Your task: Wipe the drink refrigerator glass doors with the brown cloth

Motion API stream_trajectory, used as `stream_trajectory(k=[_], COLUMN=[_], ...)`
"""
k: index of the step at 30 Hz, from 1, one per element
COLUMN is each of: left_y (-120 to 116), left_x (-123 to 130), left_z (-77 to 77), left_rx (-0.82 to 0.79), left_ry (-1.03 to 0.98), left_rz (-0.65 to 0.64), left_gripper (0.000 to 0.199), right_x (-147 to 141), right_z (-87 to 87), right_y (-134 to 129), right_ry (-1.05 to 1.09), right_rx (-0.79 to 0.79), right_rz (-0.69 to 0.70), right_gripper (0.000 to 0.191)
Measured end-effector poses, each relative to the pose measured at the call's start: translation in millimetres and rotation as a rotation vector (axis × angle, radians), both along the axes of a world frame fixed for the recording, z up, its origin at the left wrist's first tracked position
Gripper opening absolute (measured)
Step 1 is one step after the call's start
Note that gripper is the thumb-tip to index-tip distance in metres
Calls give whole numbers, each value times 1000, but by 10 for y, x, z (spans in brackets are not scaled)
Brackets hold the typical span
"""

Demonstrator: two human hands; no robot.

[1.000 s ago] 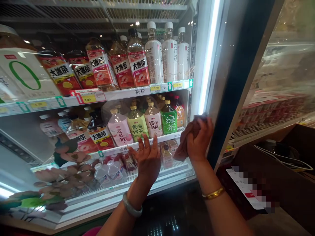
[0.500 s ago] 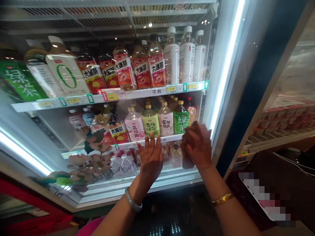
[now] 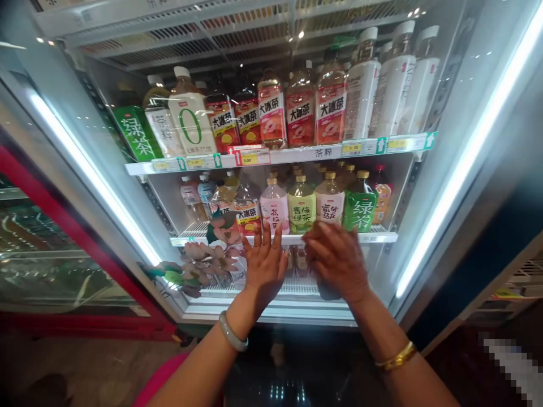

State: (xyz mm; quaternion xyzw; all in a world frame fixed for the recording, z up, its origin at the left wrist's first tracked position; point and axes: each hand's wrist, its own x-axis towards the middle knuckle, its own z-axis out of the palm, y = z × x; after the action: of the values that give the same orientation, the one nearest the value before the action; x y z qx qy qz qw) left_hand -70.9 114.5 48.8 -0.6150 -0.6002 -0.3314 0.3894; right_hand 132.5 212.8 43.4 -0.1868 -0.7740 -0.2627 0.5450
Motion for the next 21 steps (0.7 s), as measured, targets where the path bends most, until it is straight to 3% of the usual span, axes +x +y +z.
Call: stream_trajectory(k=[3, 5, 8, 12, 15, 17, 21], left_y=[-67, -90, -99, -101, -113, -125, -141], left_x=[-157, -228, -272, -286, -308, -324, -355], left_z=[27, 35, 35, 29, 37, 54, 111], left_rx=[-6, 3, 19, 11, 20, 28, 14], left_ry=[1, 14, 24, 10, 13, 5, -53], left_rz=[-7, -26, -49, -50, -58, -54, -20], left_gripper=[82, 84, 83, 81, 79, 79, 81], right_x=[40, -96, -464, -786, -652, -467, -335], right_z=[197, 308, 315, 94, 38, 135, 436], right_y=[127, 93, -126, -382, -336, -219, -71], right_ry=[297, 426, 321, 23, -88, -103, 198], right_rx=[-60, -93, -80, 35, 70, 65, 8], right_rz=[-26, -53, -33, 29, 63, 77, 29], right_gripper=[66, 68, 62, 45, 39, 44, 61])
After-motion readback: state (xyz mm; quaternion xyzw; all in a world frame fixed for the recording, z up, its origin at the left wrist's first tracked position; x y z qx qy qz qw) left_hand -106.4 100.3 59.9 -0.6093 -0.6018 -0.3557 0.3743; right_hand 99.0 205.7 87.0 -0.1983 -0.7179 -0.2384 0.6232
